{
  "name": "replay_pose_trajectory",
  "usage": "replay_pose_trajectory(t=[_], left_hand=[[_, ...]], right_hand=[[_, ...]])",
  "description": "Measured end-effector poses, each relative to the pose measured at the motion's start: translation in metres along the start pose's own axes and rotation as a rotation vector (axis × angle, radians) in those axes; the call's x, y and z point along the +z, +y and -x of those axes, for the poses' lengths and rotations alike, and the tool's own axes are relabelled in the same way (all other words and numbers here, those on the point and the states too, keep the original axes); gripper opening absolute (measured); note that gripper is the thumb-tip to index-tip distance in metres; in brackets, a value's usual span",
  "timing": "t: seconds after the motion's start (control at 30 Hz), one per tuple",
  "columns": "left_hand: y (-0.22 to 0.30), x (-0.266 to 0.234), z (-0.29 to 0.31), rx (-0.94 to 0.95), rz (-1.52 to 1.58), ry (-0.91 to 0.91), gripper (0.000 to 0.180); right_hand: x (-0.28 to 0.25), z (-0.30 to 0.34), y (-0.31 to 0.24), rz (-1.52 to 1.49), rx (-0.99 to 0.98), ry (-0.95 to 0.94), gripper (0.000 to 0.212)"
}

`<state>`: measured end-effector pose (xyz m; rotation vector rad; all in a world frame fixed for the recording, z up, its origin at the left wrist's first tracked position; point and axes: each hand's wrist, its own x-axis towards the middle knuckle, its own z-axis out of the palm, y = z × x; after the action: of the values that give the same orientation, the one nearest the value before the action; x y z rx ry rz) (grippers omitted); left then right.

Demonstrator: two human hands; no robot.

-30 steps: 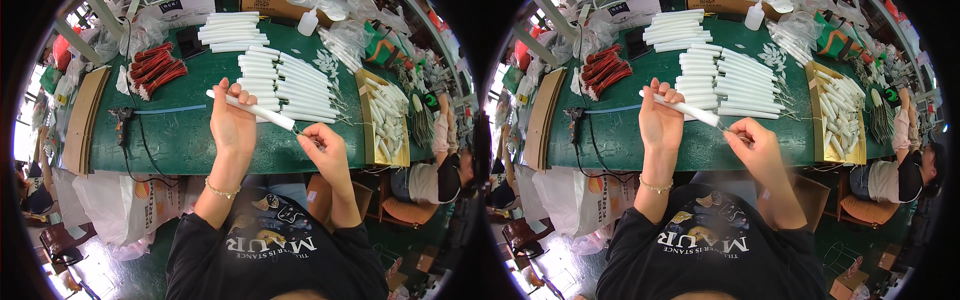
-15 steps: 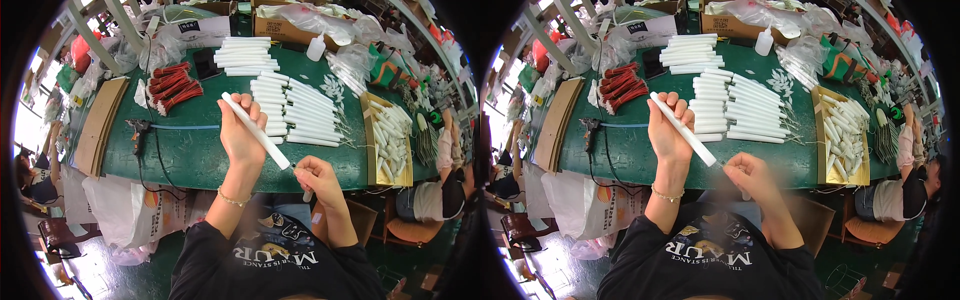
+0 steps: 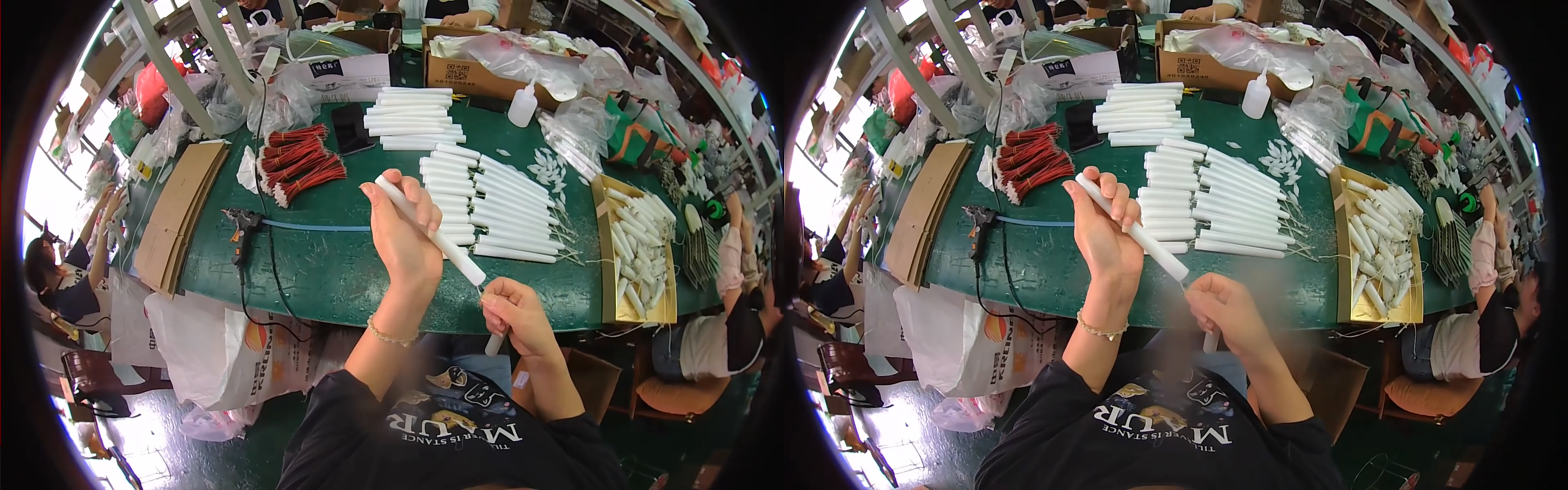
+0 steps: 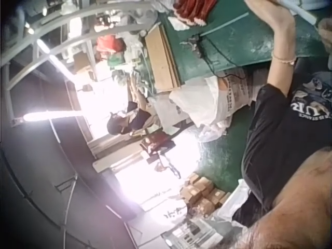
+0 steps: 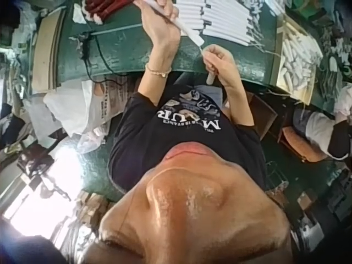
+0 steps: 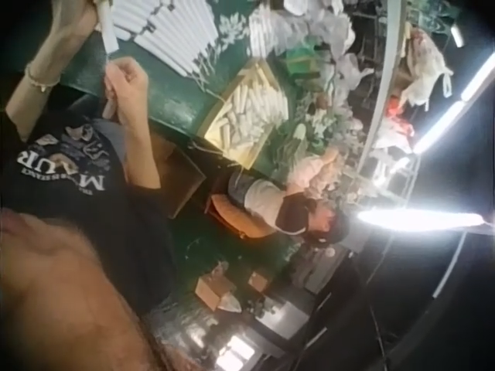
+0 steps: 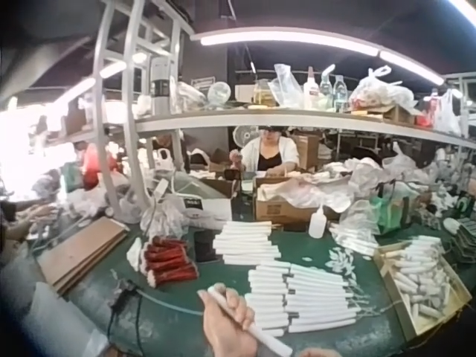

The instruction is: Assembling white plastic tubes with clear wiring on a factory production line.

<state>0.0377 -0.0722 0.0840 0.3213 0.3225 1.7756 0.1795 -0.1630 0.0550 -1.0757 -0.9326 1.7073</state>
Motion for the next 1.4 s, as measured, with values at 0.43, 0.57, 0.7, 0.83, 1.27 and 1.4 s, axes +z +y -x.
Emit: replay_pose_trajectory(t=[0.43,0.57,0.7,0.83,1.27,1.4], left_hand=[[0.002,0.001,0.005,0.020,-0.095,-0.105,0.023],[0.004,0.005,0.004,0.077,-0.157,-0.046,0.020],[0.000,0.000,0.000,0.263,-0.253,-0.124,0.014],[0.014,0.002,-0.006,0.282,-0.296,-0.128,0.012],[0.064,0.074,0.005,0.533,-0.509,-0.521,0.012],[0.047,0.095,0.027,0.503,-0.885,-0.697,0.008]], right_hand=[[0.004,-0.003,0.001,0.030,-0.027,0.028,0.011],[-0.001,-0.007,0.006,0.114,-0.061,0.029,0.009],[-0.005,-0.007,0.006,0.146,-0.102,0.022,0.011],[-0.003,-0.011,0.002,0.155,-0.108,0.004,0.013],[0.025,-0.027,-0.007,0.245,-0.273,-0.136,0.033],[0.009,-0.025,0.014,0.183,-0.256,-0.119,0.041]])
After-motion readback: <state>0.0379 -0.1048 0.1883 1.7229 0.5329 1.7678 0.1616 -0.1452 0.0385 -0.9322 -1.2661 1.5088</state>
